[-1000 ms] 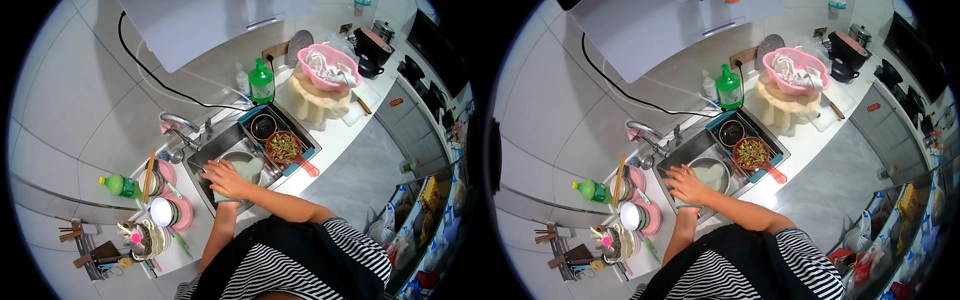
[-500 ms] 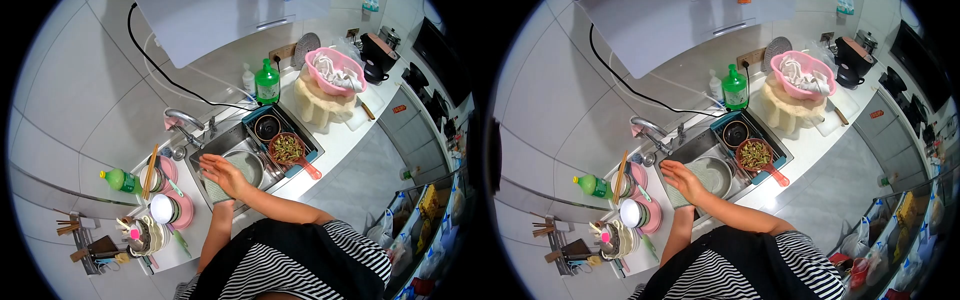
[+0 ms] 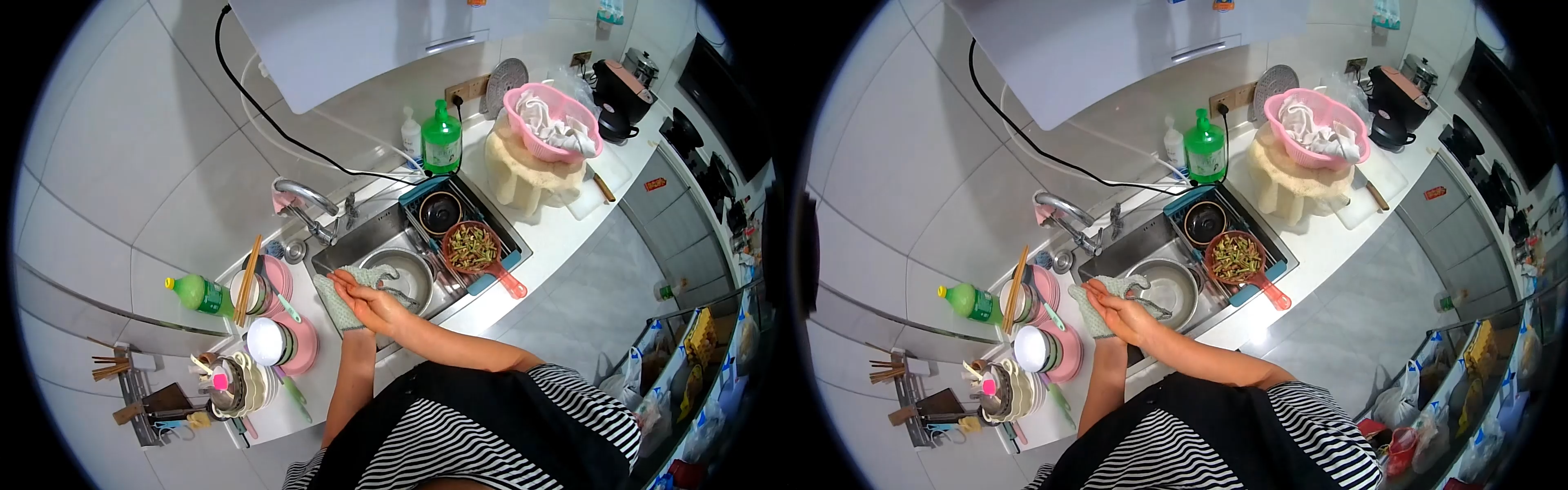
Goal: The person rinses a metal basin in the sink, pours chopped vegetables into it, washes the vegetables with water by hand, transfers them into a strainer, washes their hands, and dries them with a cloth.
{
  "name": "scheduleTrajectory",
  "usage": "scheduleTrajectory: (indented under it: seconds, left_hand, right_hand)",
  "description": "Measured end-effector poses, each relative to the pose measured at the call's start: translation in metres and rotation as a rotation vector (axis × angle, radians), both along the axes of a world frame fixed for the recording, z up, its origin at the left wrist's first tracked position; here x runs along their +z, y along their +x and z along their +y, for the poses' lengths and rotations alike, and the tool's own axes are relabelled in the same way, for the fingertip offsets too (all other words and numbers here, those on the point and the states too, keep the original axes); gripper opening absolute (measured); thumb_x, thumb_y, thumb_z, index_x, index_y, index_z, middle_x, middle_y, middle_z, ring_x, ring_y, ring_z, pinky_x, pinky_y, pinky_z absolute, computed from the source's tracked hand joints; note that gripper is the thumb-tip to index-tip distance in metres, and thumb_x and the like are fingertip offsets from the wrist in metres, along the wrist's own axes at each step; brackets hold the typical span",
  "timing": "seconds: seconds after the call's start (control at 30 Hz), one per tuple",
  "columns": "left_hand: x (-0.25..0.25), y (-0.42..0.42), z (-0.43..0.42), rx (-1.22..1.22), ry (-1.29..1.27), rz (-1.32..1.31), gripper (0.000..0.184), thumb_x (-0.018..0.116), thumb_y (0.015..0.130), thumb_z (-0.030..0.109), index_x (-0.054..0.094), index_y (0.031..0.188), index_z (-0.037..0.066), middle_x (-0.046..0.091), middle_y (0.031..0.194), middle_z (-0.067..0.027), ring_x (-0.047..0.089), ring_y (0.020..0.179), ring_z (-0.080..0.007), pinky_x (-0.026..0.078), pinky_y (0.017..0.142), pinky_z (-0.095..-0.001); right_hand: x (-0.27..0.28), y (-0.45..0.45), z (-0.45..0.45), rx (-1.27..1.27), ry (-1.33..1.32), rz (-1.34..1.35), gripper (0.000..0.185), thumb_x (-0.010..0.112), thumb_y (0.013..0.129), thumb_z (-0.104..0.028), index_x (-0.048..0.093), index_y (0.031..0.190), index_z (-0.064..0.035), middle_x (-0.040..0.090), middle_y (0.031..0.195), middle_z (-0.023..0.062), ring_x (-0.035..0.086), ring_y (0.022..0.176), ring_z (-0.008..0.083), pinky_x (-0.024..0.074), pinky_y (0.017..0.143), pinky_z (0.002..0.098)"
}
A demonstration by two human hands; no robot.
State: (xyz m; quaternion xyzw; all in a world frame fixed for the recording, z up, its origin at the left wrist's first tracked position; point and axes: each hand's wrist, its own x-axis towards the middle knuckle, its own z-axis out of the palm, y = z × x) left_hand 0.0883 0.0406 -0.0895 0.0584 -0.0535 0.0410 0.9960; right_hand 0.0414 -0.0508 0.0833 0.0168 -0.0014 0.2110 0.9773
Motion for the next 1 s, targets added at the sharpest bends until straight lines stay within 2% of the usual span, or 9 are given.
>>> scheduleTrajectory:
  seconds: [0.1, 0.17, 0.2, 0.27, 0.33, 0.4, 0.47, 0.63, 1.0]
  left_hand:
    - [0.042, -0.016, -0.008, -0.183, -0.362, -0.237, 0.044, 0.025, 0.098, 0.028, 0.023, 0.138, 0.010, 0.028, 0.140, -0.0007, 0.026, 0.129, -0.0136, 0.021, 0.106, -0.0272]
    - [0.054, -0.027, -0.005, 0.025, 0.446, 0.136, 0.044, 0.025, 0.098, 0.027, 0.022, 0.138, 0.011, 0.030, 0.140, -0.0011, 0.029, 0.128, -0.0141, 0.022, 0.107, -0.0282]
    - [0.049, -0.027, -0.003, 0.041, 0.448, 0.138, 0.044, 0.025, 0.098, 0.027, 0.022, 0.138, 0.011, 0.030, 0.140, -0.0011, 0.029, 0.128, -0.0141, 0.022, 0.107, -0.0282]
    - [0.033, -0.017, -0.001, -0.230, -0.314, -0.248, 0.044, 0.026, 0.098, 0.028, 0.023, 0.137, 0.010, 0.031, 0.140, -0.0018, 0.030, 0.128, -0.0175, 0.021, 0.108, -0.0297]
    - [0.033, -0.017, 0.000, -0.240, -0.547, -0.085, 0.044, 0.030, 0.096, 0.035, 0.030, 0.133, 0.011, 0.037, 0.134, -0.0021, 0.040, 0.119, -0.0229, 0.034, 0.100, -0.0381]
    - [0.008, -0.005, 0.006, -0.140, -0.278, -0.118, 0.043, 0.032, 0.094, 0.038, 0.034, 0.129, 0.012, 0.040, 0.131, -0.0029, 0.044, 0.112, -0.0235, 0.038, 0.092, -0.0398]
    - [-0.021, 0.007, 0.016, -0.040, -0.003, -0.143, 0.043, 0.034, 0.093, 0.040, 0.038, 0.125, 0.013, 0.043, 0.127, -0.0037, 0.047, 0.105, -0.0240, 0.042, 0.085, -0.0415]
    - [0.073, -0.019, 0.012, -0.092, 0.348, 0.117, 0.039, 0.038, 0.090, 0.045, 0.046, 0.113, 0.014, 0.052, 0.110, -0.0038, 0.051, 0.083, -0.0223, 0.045, 0.066, -0.0405]
    - [0.070, -0.033, 0.026, -0.188, 0.286, 0.144, 0.039, 0.038, 0.091, 0.042, 0.053, 0.105, 0.009, 0.059, 0.098, -0.0082, 0.056, 0.084, -0.0249, 0.046, 0.075, -0.0390]
  right_hand:
    - [0.006, -0.002, -0.005, -0.030, -0.034, -0.013, 0.042, 0.040, 0.087, 0.003, 0.028, 0.127, 0.0103, 0.029, 0.135, 0.0197, 0.027, 0.129, 0.0244, 0.0227, 0.109, 0.0292]
    - [0.006, 0.001, -0.009, 0.020, 0.009, -0.014, 0.046, 0.037, 0.085, 0.008, 0.023, 0.129, 0.0104, 0.029, 0.135, 0.0198, 0.027, 0.129, 0.0253, 0.0224, 0.110, 0.0302]
    - [0.006, 0.000, -0.008, 0.035, 0.012, -0.015, 0.046, 0.037, 0.085, 0.008, 0.023, 0.129, 0.0104, 0.029, 0.135, 0.0198, 0.027, 0.129, 0.0253, 0.0224, 0.110, 0.0302]
    - [0.010, 0.001, -0.008, 0.025, 0.020, 0.035, 0.045, 0.044, 0.079, 0.008, 0.032, 0.123, 0.0127, 0.037, 0.128, 0.0252, 0.033, 0.125, 0.0323, 0.0235, 0.109, 0.0370]
    - [0.016, -0.002, -0.012, 0.022, 0.023, 0.064, 0.045, 0.047, 0.076, 0.008, 0.036, 0.120, 0.0139, 0.041, 0.124, 0.0280, 0.036, 0.122, 0.0359, 0.0241, 0.108, 0.0404]
    - [0.021, -0.005, -0.014, 0.130, -0.012, 0.070, 0.040, 0.035, 0.082, 0.014, 0.031, 0.121, 0.0081, 0.028, 0.135, 0.0227, 0.026, 0.129, 0.0290, 0.0232, 0.109, 0.0345]
    - [0.007, -0.005, -0.007, 0.136, 0.026, 0.101, 0.035, 0.035, 0.081, 0.015, 0.033, 0.114, 0.0057, 0.029, 0.133, 0.0243, 0.027, 0.129, 0.0309, 0.0243, 0.109, 0.0365]
    - [0.000, -0.012, -0.003, 0.107, 0.023, 0.273, 0.026, 0.036, 0.078, 0.018, 0.033, 0.096, -0.0009, 0.032, 0.128, 0.0273, 0.029, 0.127, 0.0346, 0.0271, 0.108, 0.0397]
    - [-0.005, -0.011, -0.005, 0.210, -0.014, 0.019, 0.052, 0.039, 0.080, 0.011, 0.021, 0.130, 0.0097, 0.029, 0.134, 0.0219, 0.030, 0.127, 0.0292, 0.0257, 0.108, 0.0381]
